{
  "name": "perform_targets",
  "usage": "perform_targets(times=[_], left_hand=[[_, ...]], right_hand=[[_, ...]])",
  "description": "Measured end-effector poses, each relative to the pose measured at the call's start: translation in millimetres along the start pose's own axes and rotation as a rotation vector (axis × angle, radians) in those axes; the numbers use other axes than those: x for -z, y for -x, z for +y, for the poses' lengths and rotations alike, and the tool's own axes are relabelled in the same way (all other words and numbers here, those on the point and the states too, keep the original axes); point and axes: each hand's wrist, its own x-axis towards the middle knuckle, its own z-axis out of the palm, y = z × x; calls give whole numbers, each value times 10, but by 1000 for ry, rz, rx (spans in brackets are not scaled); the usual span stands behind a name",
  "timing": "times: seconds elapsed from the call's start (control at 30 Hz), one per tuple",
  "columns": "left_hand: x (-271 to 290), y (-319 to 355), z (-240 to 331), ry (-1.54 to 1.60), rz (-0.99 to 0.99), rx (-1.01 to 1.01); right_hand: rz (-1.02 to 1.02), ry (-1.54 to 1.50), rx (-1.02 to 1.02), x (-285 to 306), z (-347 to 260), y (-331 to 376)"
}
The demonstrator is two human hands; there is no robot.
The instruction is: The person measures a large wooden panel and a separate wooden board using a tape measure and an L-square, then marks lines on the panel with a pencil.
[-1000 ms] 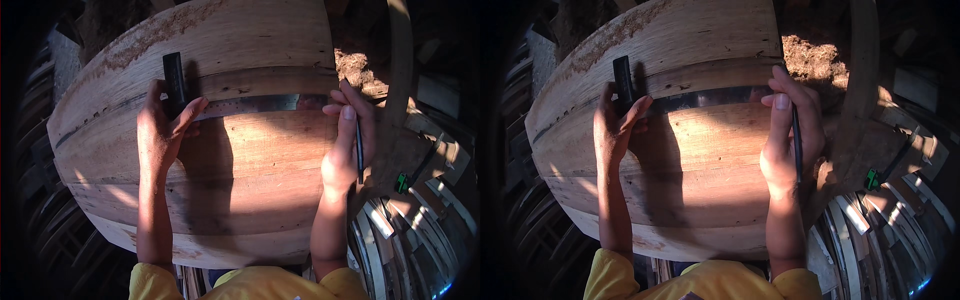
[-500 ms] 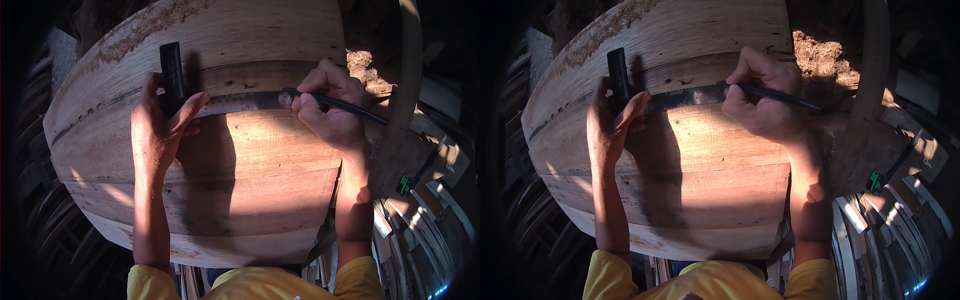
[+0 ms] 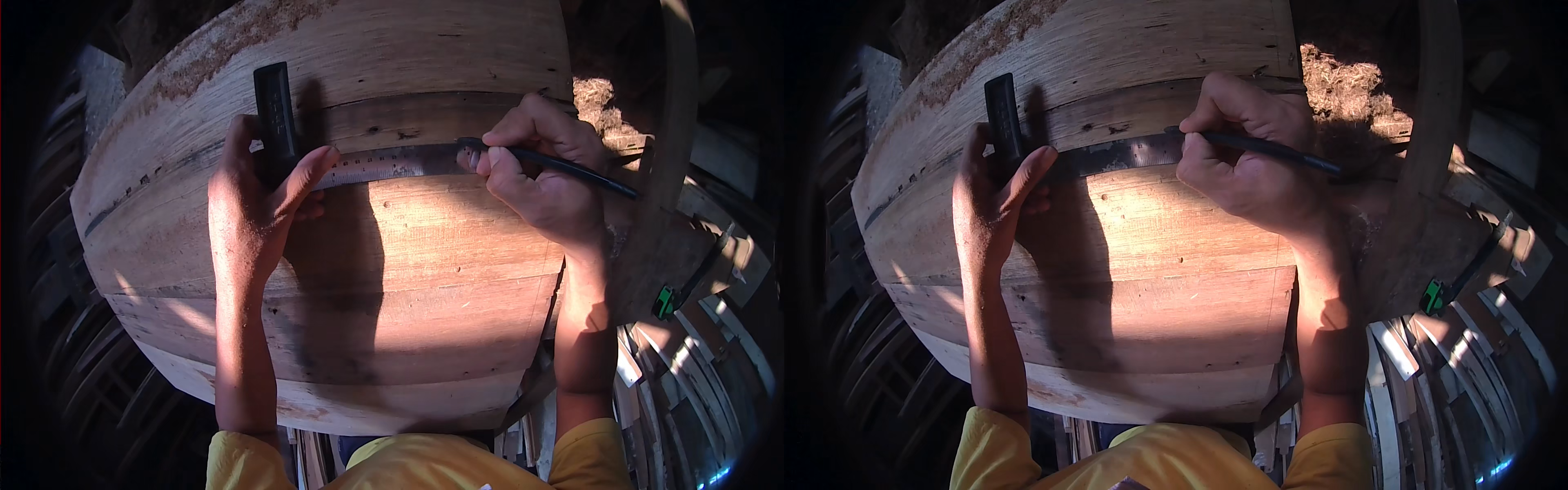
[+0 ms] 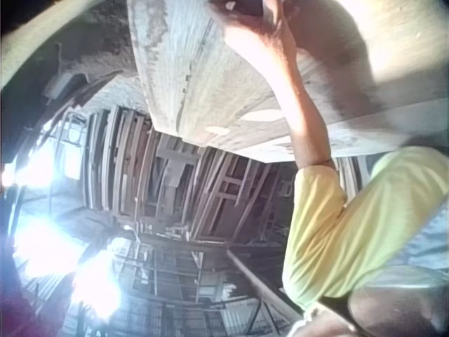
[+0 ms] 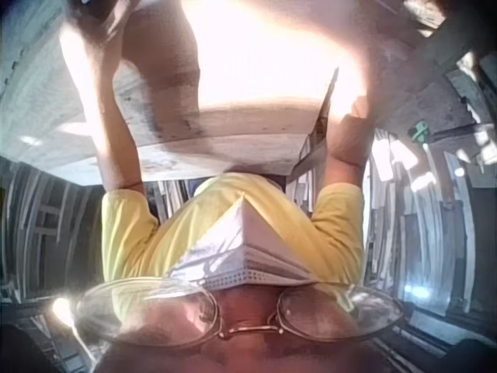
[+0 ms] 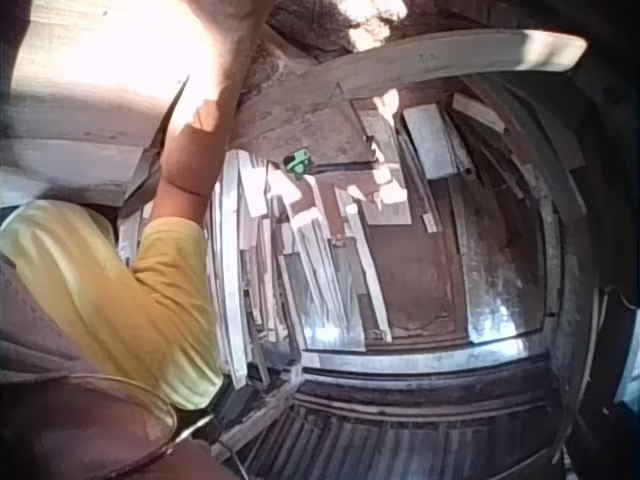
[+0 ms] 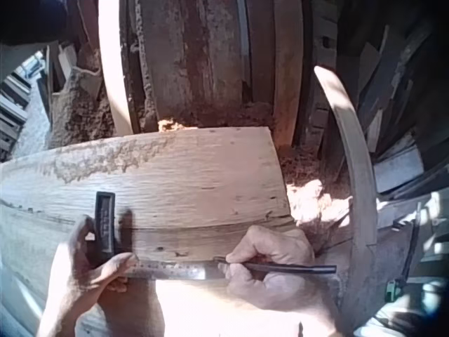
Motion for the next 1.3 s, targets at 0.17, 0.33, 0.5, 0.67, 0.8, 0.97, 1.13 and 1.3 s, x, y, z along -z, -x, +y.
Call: perform_targets(times=[0.17,0.33,0.5,0.67,0.8,0.97,1.13,1.3], left_hand=[[-1,51,-32,24,2,-3],[2,-42,-17,-8,-14,4],[16,32,-26,6,-7,-8],[-2,0,-32,17,-8,-6],[-13,-13,-50,13,-2,-21],[-1,11,-31,14,-2,-17],[-21,-1,-9,2,18,-46],[-29,33,-39,25,29,-67]], right_hand=[[-30,20,-20,21,-39,52],[-6,-36,-35,-3,4,-15],[3,-24,-105,3,-89,44],[4,-1,-76,-8,-48,14],[-36,3,20,29,-2,4],[-44,21,-58,48,-52,9],[11,-4,-67,-3,-68,19],[23,-20,-42,-9,-73,37]])
